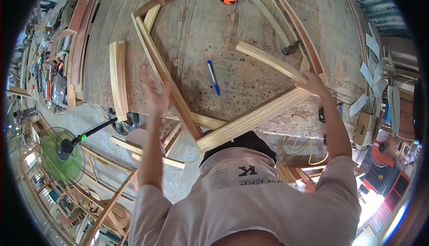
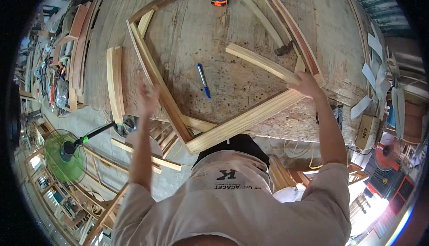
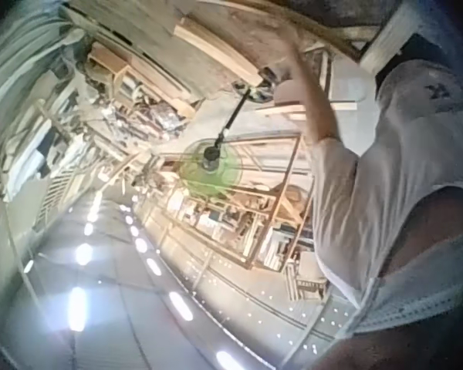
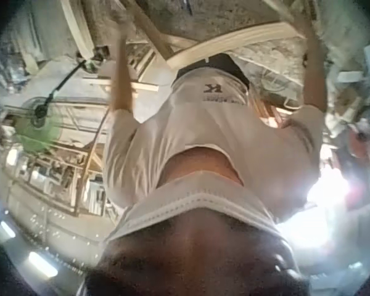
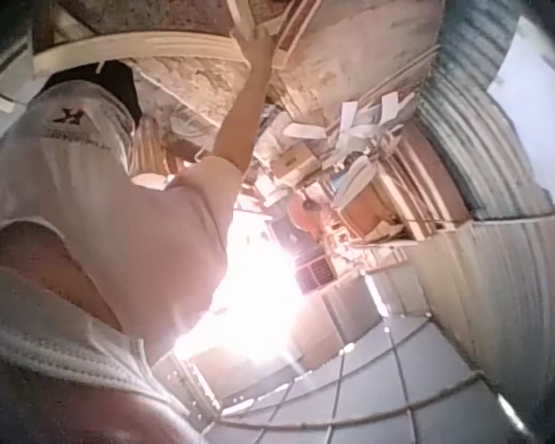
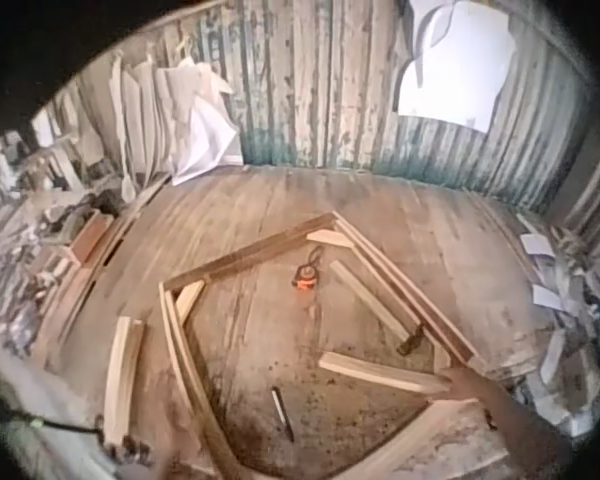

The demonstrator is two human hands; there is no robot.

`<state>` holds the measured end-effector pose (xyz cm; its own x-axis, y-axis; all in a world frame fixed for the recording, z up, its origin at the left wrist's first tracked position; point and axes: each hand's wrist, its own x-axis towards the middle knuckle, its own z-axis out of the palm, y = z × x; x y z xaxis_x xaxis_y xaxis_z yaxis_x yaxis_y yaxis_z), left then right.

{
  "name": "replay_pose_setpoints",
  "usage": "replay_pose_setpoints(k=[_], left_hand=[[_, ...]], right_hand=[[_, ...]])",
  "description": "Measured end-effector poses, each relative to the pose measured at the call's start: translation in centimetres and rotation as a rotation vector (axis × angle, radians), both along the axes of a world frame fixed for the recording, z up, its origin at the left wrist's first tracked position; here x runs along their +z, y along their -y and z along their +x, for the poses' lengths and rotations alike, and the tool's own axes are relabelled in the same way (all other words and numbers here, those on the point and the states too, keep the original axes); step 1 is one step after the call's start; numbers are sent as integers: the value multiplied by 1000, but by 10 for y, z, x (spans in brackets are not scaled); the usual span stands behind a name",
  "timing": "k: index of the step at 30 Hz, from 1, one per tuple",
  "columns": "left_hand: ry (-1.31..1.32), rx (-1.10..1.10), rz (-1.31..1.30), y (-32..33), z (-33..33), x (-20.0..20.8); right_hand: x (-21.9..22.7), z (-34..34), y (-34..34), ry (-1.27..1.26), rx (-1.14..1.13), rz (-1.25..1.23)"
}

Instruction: Assembling a square wooden frame using a pneumatic nail gun and a hammer.

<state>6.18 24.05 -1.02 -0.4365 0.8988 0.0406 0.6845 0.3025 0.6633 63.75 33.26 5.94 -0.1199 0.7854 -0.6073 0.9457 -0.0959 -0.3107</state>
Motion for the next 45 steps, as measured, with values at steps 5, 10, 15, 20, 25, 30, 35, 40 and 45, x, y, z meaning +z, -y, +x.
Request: replay_pose_setpoints(k=[5, 10, 15, 20, 25, 30, 35, 40, 45], left_hand=[[108, 52, -153, 58, 28, -35], [62, -57, -45, 25, 4, -30], [-278, -500, -67, -13, -53, 28], [-654, -1086, -159, -39, -43, 60], [-770, -1222, -570, -69, -32, 39], [-765, -1216, -353, -61, -34, 16], [-718, -1218, -170, -53, 39, 4], [-440, -1169, -199, -2, 192, 13], [-133, -1011, 233, 5, 289, 81]], right_hand=[[-13, -16, 20, 88, 14, 126], [-28, -15, 55, 62, 20, 572], [-34, -60, 154, -116, -450, 735], [-32, -107, 198, -463, -841, 508], [-45, -106, 172, -630, -1044, 470], [-58, -79, 132, -753, -1137, 489], [-56, 7, 12, -461, -671, 462], [-6, 70, -19, -221, -311, 528], [13, 62, 53, -289, -19, 92]])
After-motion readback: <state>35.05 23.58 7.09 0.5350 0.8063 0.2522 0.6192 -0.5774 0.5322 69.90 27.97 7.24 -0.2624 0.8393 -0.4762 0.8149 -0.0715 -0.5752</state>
